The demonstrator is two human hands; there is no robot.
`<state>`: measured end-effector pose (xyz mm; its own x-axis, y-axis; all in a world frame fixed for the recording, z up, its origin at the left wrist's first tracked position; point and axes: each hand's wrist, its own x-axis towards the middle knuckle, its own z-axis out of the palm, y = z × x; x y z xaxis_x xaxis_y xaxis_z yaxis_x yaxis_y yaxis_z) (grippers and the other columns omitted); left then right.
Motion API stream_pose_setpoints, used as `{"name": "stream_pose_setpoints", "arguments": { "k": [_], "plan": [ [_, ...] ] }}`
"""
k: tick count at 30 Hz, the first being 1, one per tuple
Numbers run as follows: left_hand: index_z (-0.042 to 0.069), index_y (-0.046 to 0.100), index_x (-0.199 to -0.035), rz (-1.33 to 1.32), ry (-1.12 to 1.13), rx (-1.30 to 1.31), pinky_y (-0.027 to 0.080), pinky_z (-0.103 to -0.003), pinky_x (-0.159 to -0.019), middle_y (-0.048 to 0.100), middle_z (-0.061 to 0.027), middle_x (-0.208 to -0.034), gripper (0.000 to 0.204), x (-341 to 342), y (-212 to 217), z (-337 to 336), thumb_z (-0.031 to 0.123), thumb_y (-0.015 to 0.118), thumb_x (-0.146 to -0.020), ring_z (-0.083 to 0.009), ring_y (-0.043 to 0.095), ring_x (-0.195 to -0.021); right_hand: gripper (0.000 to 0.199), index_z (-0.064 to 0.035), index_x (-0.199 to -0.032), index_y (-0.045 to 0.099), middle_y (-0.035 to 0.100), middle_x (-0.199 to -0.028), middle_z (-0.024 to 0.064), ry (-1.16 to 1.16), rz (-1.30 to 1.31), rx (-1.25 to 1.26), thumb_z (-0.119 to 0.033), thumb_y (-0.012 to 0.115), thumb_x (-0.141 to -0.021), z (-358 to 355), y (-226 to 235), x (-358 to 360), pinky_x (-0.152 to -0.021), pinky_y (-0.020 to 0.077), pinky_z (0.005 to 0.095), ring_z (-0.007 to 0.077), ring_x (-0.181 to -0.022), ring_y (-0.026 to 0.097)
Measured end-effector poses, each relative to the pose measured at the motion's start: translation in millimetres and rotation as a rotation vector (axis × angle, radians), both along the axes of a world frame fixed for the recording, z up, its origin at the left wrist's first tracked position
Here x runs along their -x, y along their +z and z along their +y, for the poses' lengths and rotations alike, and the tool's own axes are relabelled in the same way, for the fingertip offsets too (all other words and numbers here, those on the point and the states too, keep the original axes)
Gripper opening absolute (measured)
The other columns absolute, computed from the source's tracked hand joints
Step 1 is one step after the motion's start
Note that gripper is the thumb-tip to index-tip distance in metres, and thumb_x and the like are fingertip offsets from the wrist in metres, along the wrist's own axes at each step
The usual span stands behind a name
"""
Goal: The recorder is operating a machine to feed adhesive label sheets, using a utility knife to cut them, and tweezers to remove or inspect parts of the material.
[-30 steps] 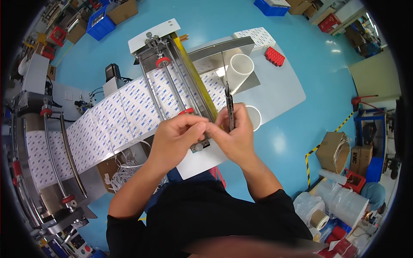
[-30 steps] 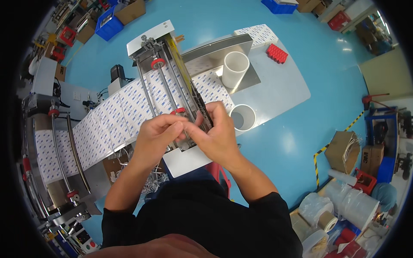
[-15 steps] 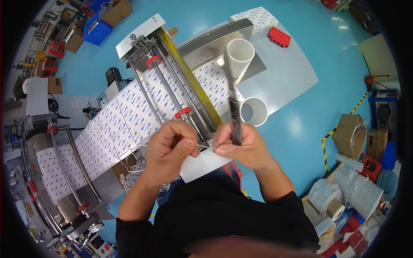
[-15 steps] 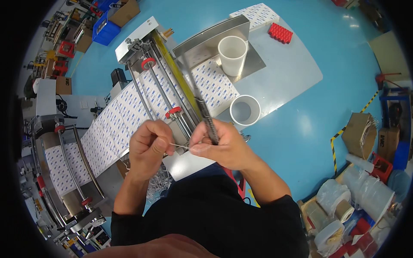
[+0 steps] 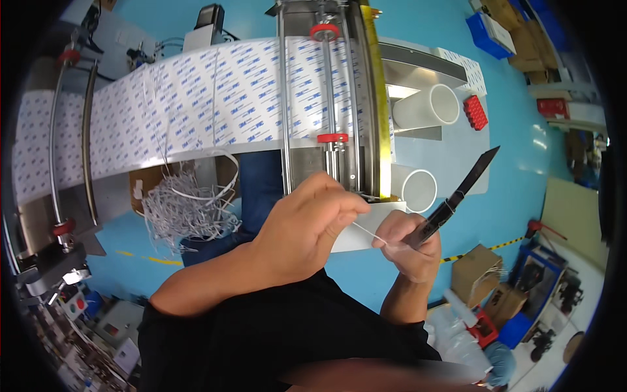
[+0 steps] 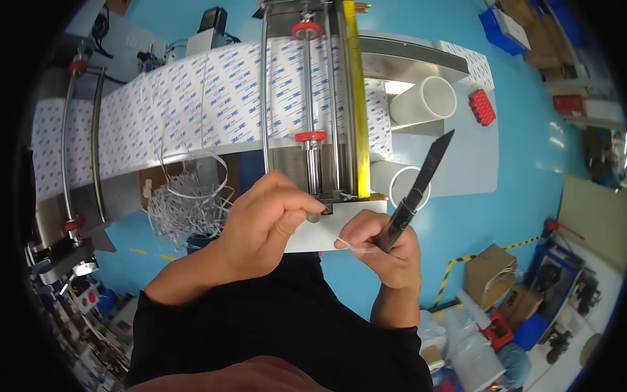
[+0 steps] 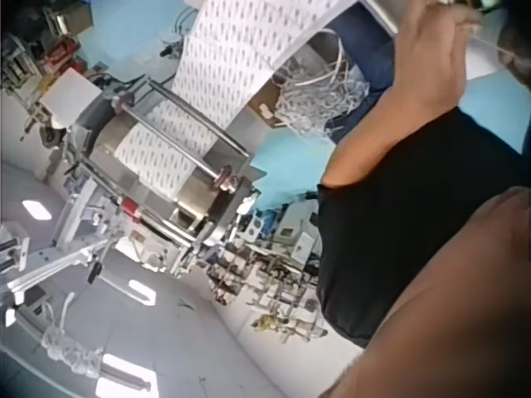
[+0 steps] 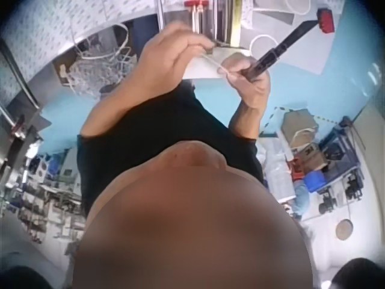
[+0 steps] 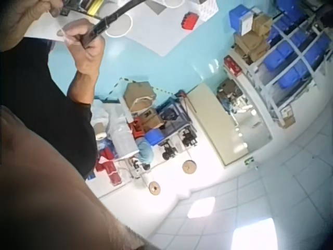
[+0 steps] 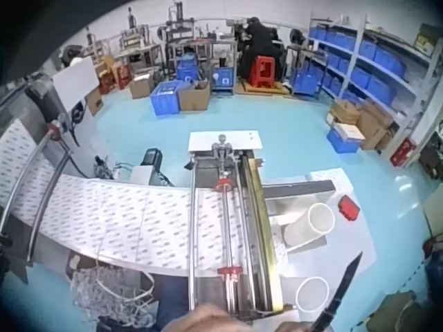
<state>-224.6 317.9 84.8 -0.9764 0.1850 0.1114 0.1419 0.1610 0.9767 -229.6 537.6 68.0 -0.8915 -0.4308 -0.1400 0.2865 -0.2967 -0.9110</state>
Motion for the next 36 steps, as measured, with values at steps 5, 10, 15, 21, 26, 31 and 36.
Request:
{"name": "stream_pose_setpoints", "arguments": {
  "k": [5, 10, 15, 21, 26, 31, 36],
  "plan": [
    [0.002, 0.064, -0.093, 0.146, 0.189, 0.234, 0.047, -0.032, -0.057, 0.055, -0.0111, -0.083, 0.010, -9.7, -9.2, -32.4, -0.001, 0.065, -0.083, -0.0243, 0.057, -0.066, 0.016, 0.0018, -0.091, 0.054, 0.060, -0.080, 0.0206, 0.110, 0.057, 0.030, 0.004, 0.061, -0.077, 11.4, -4.7, 11.0, -0.044, 0.0367, 0.0253, 0.0116, -0.050, 0.046],
    [0.003, 0.062, -0.084, 0.036, 0.261, 0.170, 0.043, -0.029, -0.059, 0.056, -0.0088, -0.075, 0.011, -18.4, -23.6, -81.9, 0.013, 0.064, -0.089, -0.0208, 0.055, -0.067, 0.017, -0.0018, -0.096, 0.053, 0.056, -0.075, 0.0137, 0.044, 0.055, -0.049, -0.007, 0.064, -0.085, 10.8, 1.9, 18.6, -0.044, 0.0343, 0.0216, 0.0083, -0.046, 0.039],
    [0.004, 0.061, -0.075, -0.020, 0.395, 0.137, 0.042, -0.031, -0.057, 0.056, -0.0062, -0.069, 0.017, -35.7, -36.6, -127.5, 0.016, 0.071, -0.083, -0.0222, 0.054, -0.063, 0.045, -0.0069, -0.099, 0.055, 0.046, -0.065, 0.0018, -0.217, 0.130, -0.069, -0.051, 0.055, -0.093, 32.0, 5.7, 43.8, -0.041, 0.0259, 0.0210, 0.0068, -0.042, 0.029],
    [0.008, 0.050, -0.078, 0.256, 0.322, 0.340, 0.042, -0.034, -0.061, 0.055, -0.0092, -0.077, 0.028, -52.2, -45.2, -89.0, 0.029, 0.067, -0.088, -0.0243, 0.051, -0.066, 0.030, -0.0087, -0.092, 0.056, 0.044, -0.061, -0.0013, -0.737, 0.016, -0.271, -0.037, 0.050, -0.099, 95.6, -56.9, 106.1, -0.041, 0.0241, 0.0223, 0.0062, -0.044, 0.029],
    [0.010, 0.044, -0.078, 0.247, 0.232, 0.219, 0.041, -0.035, -0.067, 0.052, -0.0088, -0.086, 0.035, -45.4, -64.4, -30.2, 0.038, 0.059, -0.093, -0.0229, 0.049, -0.074, 0.023, -0.0084, -0.084, 0.054, 0.049, -0.065, -0.0015, -0.808, 0.002, -0.641, -0.027, 0.054, -0.097, 168.2, -155.6, 121.9, -0.045, 0.0288, 0.0215, 0.0051, -0.050, 0.037],
    [0.010, 0.042, -0.081, 0.228, 0.127, 0.198, 0.037, -0.034, -0.064, 0.049, -0.0086, -0.087, 0.034, -39.1, -71.2, -9.5, 0.038, 0.055, -0.095, -0.0204, 0.045, -0.071, 0.026, -0.0065, -0.079, 0.056, 0.050, -0.063, -0.0029, -0.899, -0.047, -0.754, -0.027, 0.059, -0.094, 205.2, -233.5, 135.6, -0.049, 0.0325, 0.0220, 0.0044, -0.053, 0.041],
    [0.011, 0.039, -0.080, 0.374, 0.417, 0.252, 0.033, -0.032, -0.062, 0.042, -0.0053, -0.083, 0.037, -44.0, -80.2, -0.3, 0.042, 0.049, -0.096, -0.0186, 0.040, -0.072, 0.021, -0.0071, -0.082, 0.056, 0.048, -0.062, -0.0046, -0.929, 0.008, -0.674, -0.024, 0.061, -0.094, 202.9, -271.1, 134.0, -0.048, 0.0309, 0.0204, 0.0035, -0.053, 0.040]
  ]
}}
